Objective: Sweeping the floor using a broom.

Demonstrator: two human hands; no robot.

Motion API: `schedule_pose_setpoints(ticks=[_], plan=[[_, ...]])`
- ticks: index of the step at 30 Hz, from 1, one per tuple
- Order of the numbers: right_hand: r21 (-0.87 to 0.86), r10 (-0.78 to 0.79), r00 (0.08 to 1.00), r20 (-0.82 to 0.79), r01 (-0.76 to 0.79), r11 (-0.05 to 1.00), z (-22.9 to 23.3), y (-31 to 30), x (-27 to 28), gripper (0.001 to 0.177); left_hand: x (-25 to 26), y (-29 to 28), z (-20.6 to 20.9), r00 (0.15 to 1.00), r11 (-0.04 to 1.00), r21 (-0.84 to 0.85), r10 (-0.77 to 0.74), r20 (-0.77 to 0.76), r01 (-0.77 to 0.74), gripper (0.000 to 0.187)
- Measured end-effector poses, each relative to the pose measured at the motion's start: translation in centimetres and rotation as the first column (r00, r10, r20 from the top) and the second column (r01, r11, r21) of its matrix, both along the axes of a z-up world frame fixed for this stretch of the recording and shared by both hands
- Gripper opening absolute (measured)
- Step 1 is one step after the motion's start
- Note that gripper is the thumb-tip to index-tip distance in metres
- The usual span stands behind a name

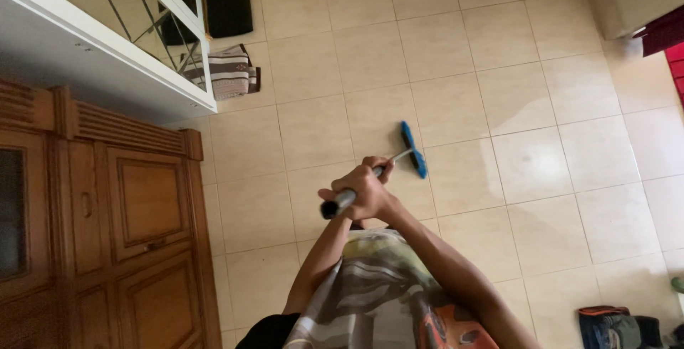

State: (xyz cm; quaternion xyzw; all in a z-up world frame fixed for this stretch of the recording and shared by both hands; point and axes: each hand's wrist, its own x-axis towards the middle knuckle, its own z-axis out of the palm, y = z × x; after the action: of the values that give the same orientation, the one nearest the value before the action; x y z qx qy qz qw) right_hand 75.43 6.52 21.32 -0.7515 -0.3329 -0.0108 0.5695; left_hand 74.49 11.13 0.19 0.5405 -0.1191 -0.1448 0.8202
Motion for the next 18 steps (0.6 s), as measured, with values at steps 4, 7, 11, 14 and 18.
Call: schedule_pose_setpoints(ticks=[4, 7, 11, 14, 18], plan=[[0.016, -0.118, 0.965, 0.236, 0.117, 0.993, 4.5, -2.5, -0.7, 0.029, 3.3, 1.0, 0.4, 0.994, 0.972, 0.231, -0.073, 0.085, 0.052, 0.026], [0.143, -0.186, 0.974, 0.131, 0.167, 0.976, 4.3, -5.0, -1.1, 0.028, 5.9, 1.8, 2.0, 0.958, 0.83, 0.554, -0.204, 0.204, 0.059, 0.032], [0.509, -0.384, 0.903, -0.192, 0.426, 0.748, 1.2, -7.4, -0.2, 0.032, 7.5, 2.7, 2.4, 0.953, 0.652, 0.758, -0.208, 0.221, -0.034, 0.018], [0.616, -0.227, 0.881, -0.416, 0.457, 0.642, -1.6, -8.7, 1.1, 0.042, 8.6, 3.5, -0.8, 0.958, 0.528, 0.847, -0.205, 0.2, -0.064, 0.019], [0.583, -0.108, 0.884, -0.454, 0.386, 0.714, -4.8, -10.6, 2.8, 0.052, 9.9, 3.3, -6.1, 0.968, 0.432, 0.876, -0.026, 0.25, -0.215, 0.039]])
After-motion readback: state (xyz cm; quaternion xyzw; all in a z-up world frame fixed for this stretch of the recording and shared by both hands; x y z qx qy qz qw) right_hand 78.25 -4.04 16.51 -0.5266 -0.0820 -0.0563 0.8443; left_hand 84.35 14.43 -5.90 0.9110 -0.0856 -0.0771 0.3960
